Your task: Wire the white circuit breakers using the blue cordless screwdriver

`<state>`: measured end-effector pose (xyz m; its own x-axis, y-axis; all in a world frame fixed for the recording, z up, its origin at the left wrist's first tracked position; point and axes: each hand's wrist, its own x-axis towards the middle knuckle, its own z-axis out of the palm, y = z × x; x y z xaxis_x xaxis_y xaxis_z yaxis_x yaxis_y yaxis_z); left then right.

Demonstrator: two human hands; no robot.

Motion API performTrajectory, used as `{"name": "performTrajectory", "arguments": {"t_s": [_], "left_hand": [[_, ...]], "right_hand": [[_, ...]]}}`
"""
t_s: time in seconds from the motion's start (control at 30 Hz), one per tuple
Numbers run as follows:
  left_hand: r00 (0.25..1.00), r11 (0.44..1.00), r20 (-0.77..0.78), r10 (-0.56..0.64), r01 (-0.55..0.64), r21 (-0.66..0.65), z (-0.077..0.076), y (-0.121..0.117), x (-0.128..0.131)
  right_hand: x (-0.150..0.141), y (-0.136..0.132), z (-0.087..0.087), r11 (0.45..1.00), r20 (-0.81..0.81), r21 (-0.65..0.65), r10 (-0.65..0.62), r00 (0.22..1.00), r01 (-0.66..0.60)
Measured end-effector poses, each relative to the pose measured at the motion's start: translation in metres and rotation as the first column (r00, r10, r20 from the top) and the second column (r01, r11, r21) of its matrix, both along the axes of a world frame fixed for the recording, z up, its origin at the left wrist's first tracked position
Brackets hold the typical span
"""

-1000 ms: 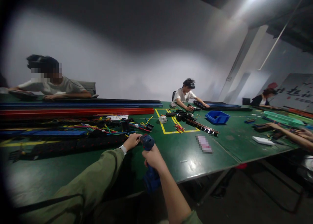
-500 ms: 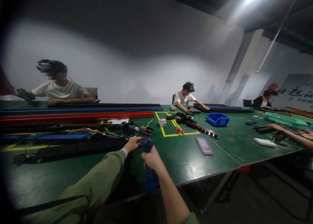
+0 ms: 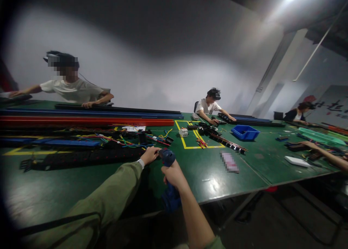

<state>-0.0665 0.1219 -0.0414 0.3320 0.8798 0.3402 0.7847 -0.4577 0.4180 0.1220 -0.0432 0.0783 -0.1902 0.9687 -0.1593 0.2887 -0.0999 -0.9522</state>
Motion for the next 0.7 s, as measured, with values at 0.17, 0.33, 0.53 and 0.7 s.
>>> {"name": "performTrajectory", "arguments": {"t_s": [0.17,0.33,0.53,0.7], "left_hand": [[1.0,1.0,0.006,-0.013,0.012,0.013,0.0005,-0.0008,0.0002],[1.0,1.0,0.005,0.005,-0.005,0.008,0.0016,-0.001,0.0008],[1.0,1.0,0.017,0.002,-0.003,0.016,0.0,-0.0009,0.0003],[1.0,1.0,0.025,-0.001,0.001,0.018,-0.0009,-0.0002,0.0003]], "right_hand": [[-0.0002,0.0015,-0.0034,0.999,-0.025,0.034,-0.012,1.0,0.013],[-0.0007,0.0023,-0.0055,0.998,-0.032,0.055,0.001,0.999,0.001],[-0.0012,0.0016,-0.0037,0.999,-0.02,0.05,0.004,1.0,-0.003],[-0.0012,0.0,-0.0017,0.999,-0.006,0.039,0.0,1.0,0.0]]}}
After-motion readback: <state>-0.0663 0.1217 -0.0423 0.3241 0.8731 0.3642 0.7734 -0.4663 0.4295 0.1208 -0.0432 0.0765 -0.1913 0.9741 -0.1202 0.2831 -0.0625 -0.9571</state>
